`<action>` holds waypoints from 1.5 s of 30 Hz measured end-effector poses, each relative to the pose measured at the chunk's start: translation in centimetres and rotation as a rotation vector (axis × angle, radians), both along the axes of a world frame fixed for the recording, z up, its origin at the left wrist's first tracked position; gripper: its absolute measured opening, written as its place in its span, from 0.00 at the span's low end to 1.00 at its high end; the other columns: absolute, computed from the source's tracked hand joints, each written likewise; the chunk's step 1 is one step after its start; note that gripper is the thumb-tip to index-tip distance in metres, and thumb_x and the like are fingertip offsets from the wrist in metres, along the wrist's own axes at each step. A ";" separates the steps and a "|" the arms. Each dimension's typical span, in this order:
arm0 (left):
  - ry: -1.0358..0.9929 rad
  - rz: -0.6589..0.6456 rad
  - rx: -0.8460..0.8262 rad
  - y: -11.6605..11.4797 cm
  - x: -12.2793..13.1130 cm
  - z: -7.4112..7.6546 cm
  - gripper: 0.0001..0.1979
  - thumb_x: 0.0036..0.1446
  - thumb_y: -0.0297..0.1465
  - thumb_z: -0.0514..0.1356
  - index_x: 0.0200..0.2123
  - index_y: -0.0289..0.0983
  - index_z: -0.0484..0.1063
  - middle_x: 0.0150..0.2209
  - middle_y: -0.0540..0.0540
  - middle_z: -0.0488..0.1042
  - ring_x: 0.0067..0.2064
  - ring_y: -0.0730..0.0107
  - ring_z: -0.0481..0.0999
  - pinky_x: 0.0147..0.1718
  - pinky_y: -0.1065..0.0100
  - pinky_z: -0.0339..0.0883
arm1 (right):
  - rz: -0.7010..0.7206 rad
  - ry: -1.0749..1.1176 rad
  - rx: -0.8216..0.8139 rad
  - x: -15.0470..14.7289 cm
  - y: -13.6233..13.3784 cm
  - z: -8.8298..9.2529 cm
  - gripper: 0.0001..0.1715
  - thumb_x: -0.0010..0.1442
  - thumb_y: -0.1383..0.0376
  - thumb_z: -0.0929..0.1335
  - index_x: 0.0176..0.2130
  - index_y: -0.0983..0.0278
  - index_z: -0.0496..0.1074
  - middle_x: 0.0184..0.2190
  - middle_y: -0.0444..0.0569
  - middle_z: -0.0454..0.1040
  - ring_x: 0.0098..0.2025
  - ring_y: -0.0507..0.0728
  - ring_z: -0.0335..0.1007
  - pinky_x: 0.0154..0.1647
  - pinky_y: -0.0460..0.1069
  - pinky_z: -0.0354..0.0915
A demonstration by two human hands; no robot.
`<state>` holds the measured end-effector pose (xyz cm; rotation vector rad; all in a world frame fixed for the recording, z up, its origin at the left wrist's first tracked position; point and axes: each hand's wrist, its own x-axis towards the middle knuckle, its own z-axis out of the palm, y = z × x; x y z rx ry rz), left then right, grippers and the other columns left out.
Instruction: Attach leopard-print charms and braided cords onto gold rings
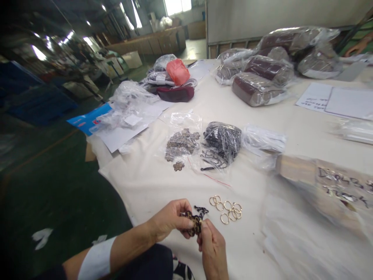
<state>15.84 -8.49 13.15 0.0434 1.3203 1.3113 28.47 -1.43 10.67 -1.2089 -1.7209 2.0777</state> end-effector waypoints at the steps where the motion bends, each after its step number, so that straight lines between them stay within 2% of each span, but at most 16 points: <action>1: 0.001 -0.031 -0.010 -0.2 0.1 0.0 0.19 0.33 0.27 0.67 0.28 0.34 0.62 0.22 0.50 0.72 0.20 0.73 0.72 0.18 0.72 0.68 | 0.006 0.000 -0.003 0.1 -0.2 0.0 0.26 0.59 0.46 0.59 0.20 0.61 0.56 0.16 0.40 0.58 0.21 0.51 0.53 0.24 0.47 0.53; 4: -0.016 -0.085 -0.012 -0.8 0.1 0.2 0.18 0.34 0.27 0.66 0.30 0.35 0.62 0.20 0.51 0.72 0.17 0.74 0.70 0.13 0.75 0.65 | 0.036 0.002 0.007 0.6 -0.8 -0.4 0.26 0.59 0.46 0.58 0.21 0.61 0.56 0.17 0.40 0.57 0.22 0.51 0.52 0.25 0.47 0.51; 8: -0.091 -0.118 -0.003 -1.5 -0.1 0.4 0.18 0.36 0.25 0.62 0.35 0.34 0.66 0.24 0.48 0.74 0.18 0.73 0.72 0.10 0.79 0.60 | 0.077 -0.002 0.099 1.6 -1.5 -1.2 0.25 0.61 0.48 0.56 0.22 0.61 0.57 0.18 0.40 0.55 0.23 0.51 0.52 0.25 0.47 0.50; 11: -0.136 -0.120 -0.004 -2.1 -0.2 0.2 0.17 0.39 0.27 0.64 0.36 0.35 0.66 0.27 0.47 0.75 0.19 0.72 0.73 0.12 0.78 0.61 | 0.128 0.010 0.226 2.1 -1.9 -1.7 0.24 0.62 0.50 0.55 0.23 0.61 0.58 0.19 0.41 0.56 0.23 0.52 0.54 0.25 0.47 0.52; 15: -0.140 -0.080 0.005 -2.9 0.1 -0.3 0.17 0.39 0.28 0.69 0.30 0.34 0.64 0.24 0.50 0.73 0.22 0.70 0.75 0.17 0.76 0.64 | 0.206 0.064 0.398 2.1 -2.4 -1.7 0.22 0.63 0.53 0.55 0.23 0.61 0.57 0.20 0.41 0.58 0.23 0.51 0.58 0.24 0.46 0.55; 22: -0.028 -0.017 -0.063 -2.6 0.6 0.1 0.19 0.32 0.26 0.71 0.22 0.33 0.61 0.22 0.51 0.71 0.20 0.80 0.68 0.19 0.79 0.61 | 0.129 0.124 0.627 1.6 -3.2 -1.2 0.20 0.65 0.60 0.56 0.22 0.61 0.55 0.18 0.40 0.58 0.20 0.49 0.58 0.21 0.44 0.55; 28: -0.016 -0.044 -0.074 -2.3 0.5 0.0 0.18 0.34 0.27 0.70 0.27 0.34 0.65 0.23 0.51 0.72 0.19 0.77 0.70 0.19 0.76 0.64 | 0.134 0.166 0.764 1.7 -3.3 -1.5 0.17 0.65 0.65 0.57 0.24 0.62 0.57 0.20 0.41 0.60 0.22 0.49 0.59 0.23 0.44 0.55; 32: -0.052 -0.009 -0.101 -2.1 0.6 -0.1 0.18 0.33 0.28 0.70 0.26 0.34 0.64 0.20 0.52 0.71 0.17 0.78 0.68 0.18 0.76 0.62 | 0.177 0.168 0.872 1.8 -3.2 -1.9 0.13 0.63 0.69 0.58 0.27 0.62 0.59 0.24 0.43 0.62 0.26 0.50 0.61 0.28 0.45 0.56; 35: -0.056 0.036 -0.135 -1.9 0.8 0.1 0.18 0.32 0.28 0.70 0.25 0.34 0.63 0.18 0.53 0.69 0.18 0.78 0.67 0.18 0.76 0.62 | 0.148 0.140 0.969 1.9 -3.1 -2.1 0.12 0.63 0.70 0.58 0.27 0.62 0.59 0.25 0.45 0.61 0.27 0.52 0.60 0.29 0.47 0.55; 38: -0.063 0.044 -0.149 -1.7 0.9 0.2 0.18 0.32 0.29 0.70 0.25 0.35 0.63 0.19 0.54 0.68 0.18 0.78 0.66 0.19 0.76 0.61 | 0.126 0.122 1.006 1.9 -3.0 -2.2 0.12 0.62 0.70 0.58 0.27 0.62 0.59 0.25 0.45 0.60 0.27 0.52 0.59 0.29 0.47 0.55; 45: -0.023 0.034 -0.104 -1.5 0.9 0.1 0.18 0.32 0.28 0.70 0.23 0.34 0.62 0.20 0.53 0.68 0.20 0.81 0.65 0.19 0.78 0.55 | 0.142 0.116 0.973 1.9 -3.0 -2.2 0.12 0.63 0.69 0.57 0.27 0.62 0.58 0.25 0.45 0.60 0.27 0.52 0.59 0.29 0.47 0.54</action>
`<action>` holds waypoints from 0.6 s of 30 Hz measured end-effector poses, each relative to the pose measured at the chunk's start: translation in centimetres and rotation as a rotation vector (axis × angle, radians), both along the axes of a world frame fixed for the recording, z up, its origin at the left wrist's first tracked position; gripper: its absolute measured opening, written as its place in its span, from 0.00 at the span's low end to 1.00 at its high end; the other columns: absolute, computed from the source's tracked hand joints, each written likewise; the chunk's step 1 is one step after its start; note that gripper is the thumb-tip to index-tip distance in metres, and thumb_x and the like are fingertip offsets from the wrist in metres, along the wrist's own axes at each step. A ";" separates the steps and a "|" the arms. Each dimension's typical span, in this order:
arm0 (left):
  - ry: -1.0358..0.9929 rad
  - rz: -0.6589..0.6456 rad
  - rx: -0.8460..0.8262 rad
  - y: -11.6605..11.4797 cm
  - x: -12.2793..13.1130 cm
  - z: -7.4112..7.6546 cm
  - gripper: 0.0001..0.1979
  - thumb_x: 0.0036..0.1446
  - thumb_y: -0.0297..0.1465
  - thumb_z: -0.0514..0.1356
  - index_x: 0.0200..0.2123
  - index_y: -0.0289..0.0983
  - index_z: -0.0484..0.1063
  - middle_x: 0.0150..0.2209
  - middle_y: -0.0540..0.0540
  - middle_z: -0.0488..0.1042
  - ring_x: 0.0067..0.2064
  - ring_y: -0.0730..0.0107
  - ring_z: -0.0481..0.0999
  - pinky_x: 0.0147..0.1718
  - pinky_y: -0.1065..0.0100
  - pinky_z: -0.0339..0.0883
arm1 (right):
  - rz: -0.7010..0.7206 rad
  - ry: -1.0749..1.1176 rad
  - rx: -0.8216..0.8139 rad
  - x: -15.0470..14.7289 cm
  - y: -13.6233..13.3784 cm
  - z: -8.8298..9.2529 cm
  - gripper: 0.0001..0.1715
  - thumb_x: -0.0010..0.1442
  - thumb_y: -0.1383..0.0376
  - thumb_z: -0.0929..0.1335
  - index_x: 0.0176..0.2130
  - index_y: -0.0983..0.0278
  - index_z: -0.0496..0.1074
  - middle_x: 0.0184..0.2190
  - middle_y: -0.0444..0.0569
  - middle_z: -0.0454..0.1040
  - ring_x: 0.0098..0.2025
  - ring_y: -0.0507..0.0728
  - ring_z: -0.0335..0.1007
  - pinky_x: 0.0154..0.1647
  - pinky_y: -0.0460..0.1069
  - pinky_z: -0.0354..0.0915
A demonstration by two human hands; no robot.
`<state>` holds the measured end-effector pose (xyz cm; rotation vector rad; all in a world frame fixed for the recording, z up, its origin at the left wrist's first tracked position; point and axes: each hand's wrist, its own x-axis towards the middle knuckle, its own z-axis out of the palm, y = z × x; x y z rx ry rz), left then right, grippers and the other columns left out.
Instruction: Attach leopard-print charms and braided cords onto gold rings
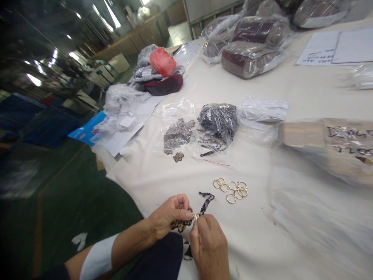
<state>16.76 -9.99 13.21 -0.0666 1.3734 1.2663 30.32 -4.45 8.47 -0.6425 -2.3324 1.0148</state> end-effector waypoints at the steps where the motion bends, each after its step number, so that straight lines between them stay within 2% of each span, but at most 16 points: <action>1: -0.004 -0.005 0.009 -0.1 0.0 -0.1 0.18 0.33 0.28 0.70 0.23 0.34 0.62 0.21 0.53 0.68 0.21 0.81 0.65 0.19 0.78 0.55 | -0.002 0.005 -0.010 0.0 0.0 0.0 0.12 0.63 0.69 0.57 0.27 0.62 0.58 0.25 0.45 0.60 0.27 0.52 0.59 0.29 0.47 0.54; 8: 0.040 -0.074 0.019 -0.6 0.0 -0.9 0.16 0.35 0.27 0.70 0.25 0.34 0.64 0.24 0.52 0.70 0.21 0.80 0.65 0.20 0.78 0.56 | 0.025 0.026 -0.082 0.0 0.0 0.2 0.12 0.63 0.70 0.58 0.27 0.62 0.58 0.24 0.44 0.61 0.26 0.51 0.59 0.28 0.46 0.54; 12: 0.102 -0.108 0.004 -0.6 0.0 -0.8 0.15 0.36 0.28 0.69 0.26 0.34 0.67 0.22 0.53 0.68 0.21 0.81 0.63 0.20 0.78 0.56 | 0.016 0.020 -0.180 0.5 0.0 0.2 0.14 0.64 0.68 0.57 0.26 0.62 0.59 0.23 0.43 0.61 0.25 0.51 0.60 0.28 0.46 0.55; 15: 0.167 -0.166 -0.057 -0.4 -0.1 -0.3 0.13 0.36 0.28 0.69 0.28 0.33 0.70 0.22 0.53 0.69 0.22 0.81 0.64 0.21 0.78 0.56 | 0.020 -0.014 -0.340 0.5 -0.2 0.5 0.16 0.65 0.64 0.57 0.25 0.62 0.59 0.22 0.42 0.61 0.24 0.50 0.59 0.26 0.45 0.55; 18: 0.218 -0.256 -0.050 -0.2 -0.2 0.2 0.12 0.39 0.30 0.67 0.30 0.32 0.73 0.21 0.52 0.69 0.22 0.80 0.64 0.22 0.77 0.57 | -0.022 -0.033 -0.606 0.6 -0.3 0.9 0.19 0.64 0.58 0.57 0.24 0.62 0.60 0.21 0.42 0.60 0.24 0.51 0.58 0.26 0.46 0.54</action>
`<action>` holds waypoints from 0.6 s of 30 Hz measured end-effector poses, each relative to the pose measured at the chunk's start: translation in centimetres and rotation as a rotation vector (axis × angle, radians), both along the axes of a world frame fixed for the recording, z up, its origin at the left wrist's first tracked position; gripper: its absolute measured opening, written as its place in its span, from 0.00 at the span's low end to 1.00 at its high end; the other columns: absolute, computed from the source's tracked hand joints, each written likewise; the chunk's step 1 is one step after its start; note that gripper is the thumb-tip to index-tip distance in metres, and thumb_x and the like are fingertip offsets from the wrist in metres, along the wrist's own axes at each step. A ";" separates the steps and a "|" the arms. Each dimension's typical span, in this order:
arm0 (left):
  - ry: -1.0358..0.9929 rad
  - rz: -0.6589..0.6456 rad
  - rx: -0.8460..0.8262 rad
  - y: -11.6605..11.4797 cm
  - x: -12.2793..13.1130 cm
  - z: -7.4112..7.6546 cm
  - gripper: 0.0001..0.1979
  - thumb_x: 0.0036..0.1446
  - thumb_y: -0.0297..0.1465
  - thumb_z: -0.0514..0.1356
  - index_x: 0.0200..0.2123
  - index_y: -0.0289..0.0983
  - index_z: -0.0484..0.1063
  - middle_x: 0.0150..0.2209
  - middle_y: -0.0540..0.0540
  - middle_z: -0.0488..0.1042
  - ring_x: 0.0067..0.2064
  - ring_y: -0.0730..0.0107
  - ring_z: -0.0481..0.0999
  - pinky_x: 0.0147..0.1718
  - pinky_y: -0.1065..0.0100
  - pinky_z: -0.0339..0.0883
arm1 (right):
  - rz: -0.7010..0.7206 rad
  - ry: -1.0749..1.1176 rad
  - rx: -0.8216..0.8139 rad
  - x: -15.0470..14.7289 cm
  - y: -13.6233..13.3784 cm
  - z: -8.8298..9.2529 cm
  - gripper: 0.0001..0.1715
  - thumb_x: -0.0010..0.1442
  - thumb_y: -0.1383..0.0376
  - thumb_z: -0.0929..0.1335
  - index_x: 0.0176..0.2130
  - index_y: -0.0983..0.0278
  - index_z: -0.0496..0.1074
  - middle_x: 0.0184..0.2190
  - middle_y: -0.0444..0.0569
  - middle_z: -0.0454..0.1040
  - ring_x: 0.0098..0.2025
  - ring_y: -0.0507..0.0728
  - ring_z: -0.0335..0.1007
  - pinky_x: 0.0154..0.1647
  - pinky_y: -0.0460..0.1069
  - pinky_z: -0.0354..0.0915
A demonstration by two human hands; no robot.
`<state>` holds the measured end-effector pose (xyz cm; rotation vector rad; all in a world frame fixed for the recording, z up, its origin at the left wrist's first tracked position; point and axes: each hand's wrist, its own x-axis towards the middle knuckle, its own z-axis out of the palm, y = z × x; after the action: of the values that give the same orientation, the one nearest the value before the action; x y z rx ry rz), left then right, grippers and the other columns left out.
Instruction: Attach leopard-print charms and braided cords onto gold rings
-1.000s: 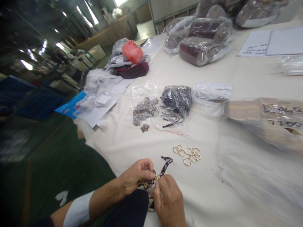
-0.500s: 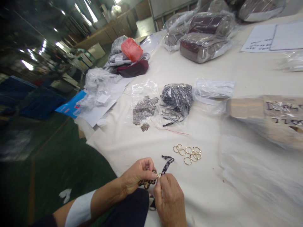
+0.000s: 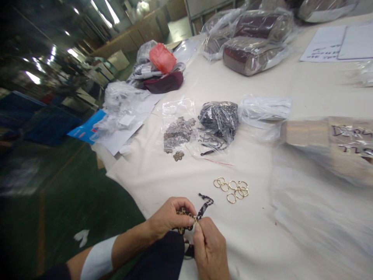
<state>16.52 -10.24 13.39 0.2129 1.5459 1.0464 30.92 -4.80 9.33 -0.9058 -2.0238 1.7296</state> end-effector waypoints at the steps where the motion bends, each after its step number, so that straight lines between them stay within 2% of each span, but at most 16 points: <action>1: 0.042 -0.042 0.025 0.0 -0.1 0.1 0.10 0.41 0.29 0.66 0.30 0.32 0.74 0.22 0.52 0.69 0.23 0.80 0.65 0.22 0.77 0.57 | -0.005 0.002 -0.123 0.1 0.1 0.1 0.20 0.64 0.56 0.57 0.24 0.62 0.61 0.21 0.42 0.59 0.23 0.51 0.57 0.25 0.46 0.54; 5: 0.253 -0.178 0.113 -0.1 0.0 -0.2 0.05 0.42 0.24 0.62 0.26 0.31 0.76 0.25 0.49 0.71 0.24 0.80 0.66 0.23 0.77 0.58 | -0.014 0.207 -0.743 1.8 1.7 0.3 0.24 0.62 0.51 0.57 0.22 0.62 0.61 0.20 0.43 0.59 0.20 0.51 0.54 0.20 0.46 0.54; 6: 0.226 -0.178 0.103 -0.2 0.1 -0.3 0.05 0.42 0.24 0.62 0.27 0.31 0.76 0.24 0.49 0.71 0.24 0.80 0.67 0.23 0.77 0.58 | -0.042 0.271 -0.829 2.5 2.3 0.4 0.24 0.61 0.50 0.57 0.21 0.62 0.59 0.20 0.43 0.60 0.19 0.51 0.54 0.18 0.46 0.55; 7: 0.162 -0.163 0.080 -0.2 0.3 -0.4 0.06 0.42 0.26 0.63 0.27 0.31 0.76 0.23 0.50 0.70 0.22 0.79 0.66 0.22 0.76 0.59 | -0.081 0.307 -0.840 3.1 2.9 0.5 0.25 0.60 0.50 0.58 0.20 0.62 0.57 0.21 0.44 0.60 0.19 0.51 0.54 0.17 0.46 0.55; 8: 0.085 -0.135 0.054 -0.1 0.5 -0.5 0.07 0.42 0.28 0.64 0.28 0.31 0.75 0.22 0.50 0.70 0.21 0.79 0.66 0.21 0.76 0.59 | -0.120 0.296 -0.770 3.7 3.3 0.7 0.24 0.60 0.51 0.58 0.20 0.62 0.57 0.21 0.44 0.61 0.19 0.51 0.55 0.17 0.46 0.55; 10: -0.034 -0.068 0.031 0.0 0.9 -0.3 0.10 0.41 0.30 0.67 0.28 0.30 0.75 0.20 0.50 0.71 0.20 0.79 0.66 0.21 0.76 0.60 | -0.153 0.160 -0.475 4.5 3.8 1.0 0.22 0.61 0.53 0.59 0.22 0.62 0.60 0.21 0.43 0.61 0.20 0.51 0.56 0.19 0.46 0.55; 13: -0.119 0.017 0.066 0.3 1.3 0.5 0.13 0.37 0.31 0.70 0.27 0.30 0.74 0.21 0.50 0.72 0.21 0.79 0.67 0.21 0.77 0.60 | -0.069 -0.021 -0.026 4.4 3.3 1.4 0.17 0.63 0.58 0.60 0.24 0.62 0.61 0.20 0.41 0.58 0.22 0.50 0.57 0.23 0.45 0.55; 15: -0.164 0.041 0.086 0.5 1.5 1.1 0.14 0.36 0.31 0.71 0.27 0.31 0.74 0.20 0.50 0.71 0.21 0.80 0.67 0.20 0.77 0.60 | -0.002 -0.004 0.146 3.8 2.5 1.4 0.16 0.63 0.61 0.59 0.24 0.62 0.59 0.21 0.41 0.58 0.22 0.50 0.58 0.24 0.45 0.56; 18: -0.203 0.068 0.115 0.6 1.5 1.9 0.14 0.35 0.31 0.72 0.27 0.31 0.74 0.20 0.51 0.71 0.20 0.81 0.66 0.20 0.78 0.60 | 0.030 0.084 0.301 2.9 1.6 1.6 0.13 0.64 0.67 0.58 0.27 0.62 0.59 0.24 0.42 0.61 0.26 0.50 0.61 0.27 0.44 0.58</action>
<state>18.06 -9.61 15.28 0.1290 1.3194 1.1747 33.81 -3.20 10.92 -0.6968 -2.1727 1.3990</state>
